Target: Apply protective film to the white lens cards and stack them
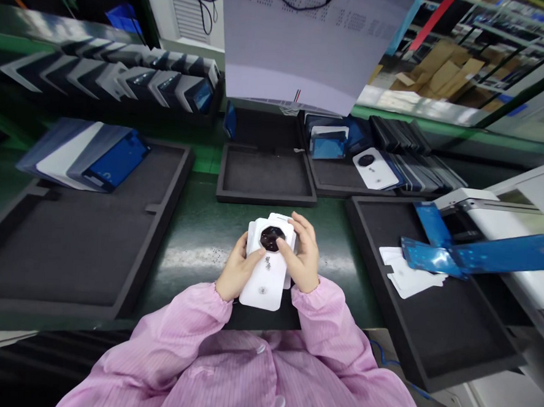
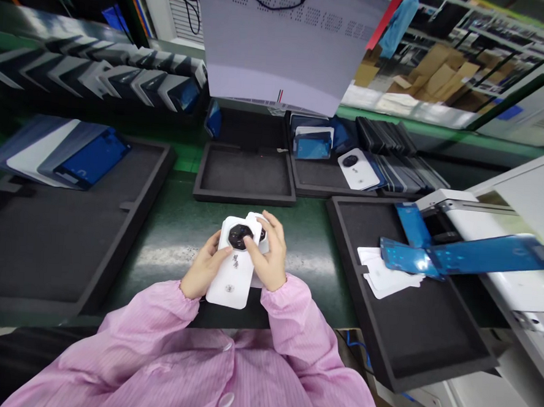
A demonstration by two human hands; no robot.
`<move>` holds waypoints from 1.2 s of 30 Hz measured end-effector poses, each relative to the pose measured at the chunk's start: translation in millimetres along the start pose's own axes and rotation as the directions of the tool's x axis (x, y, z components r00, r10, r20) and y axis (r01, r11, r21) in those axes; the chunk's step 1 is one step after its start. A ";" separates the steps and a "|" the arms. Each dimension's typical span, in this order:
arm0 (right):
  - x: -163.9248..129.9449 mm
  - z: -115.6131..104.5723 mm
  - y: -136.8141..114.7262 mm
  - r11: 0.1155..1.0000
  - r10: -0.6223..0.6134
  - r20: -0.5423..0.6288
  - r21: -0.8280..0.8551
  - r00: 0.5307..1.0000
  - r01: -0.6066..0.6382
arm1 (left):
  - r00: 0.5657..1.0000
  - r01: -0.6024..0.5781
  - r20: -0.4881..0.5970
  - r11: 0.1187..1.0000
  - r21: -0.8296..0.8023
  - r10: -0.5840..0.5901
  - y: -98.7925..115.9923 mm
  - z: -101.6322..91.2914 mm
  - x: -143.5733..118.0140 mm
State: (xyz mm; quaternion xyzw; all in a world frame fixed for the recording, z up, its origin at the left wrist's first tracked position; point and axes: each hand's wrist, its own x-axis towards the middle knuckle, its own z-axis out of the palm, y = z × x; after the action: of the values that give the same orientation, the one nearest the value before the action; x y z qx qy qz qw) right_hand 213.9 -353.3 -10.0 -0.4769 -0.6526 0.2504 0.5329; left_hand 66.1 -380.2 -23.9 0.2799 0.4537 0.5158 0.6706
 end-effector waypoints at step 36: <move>3.2 1.7 5.2 0.995 0.091 0.034 -0.035 0.995 -0.090 | 0.983 -0.160 -0.064 0.973 0.165 0.172 -6.8 -1.6 2.0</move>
State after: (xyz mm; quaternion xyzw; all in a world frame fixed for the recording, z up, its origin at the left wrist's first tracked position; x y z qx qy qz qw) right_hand 214.3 -348.0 -13.4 -0.5101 -0.6438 0.2719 0.5014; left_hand 67.7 -380.6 -31.0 0.3491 0.4943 0.5429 0.5823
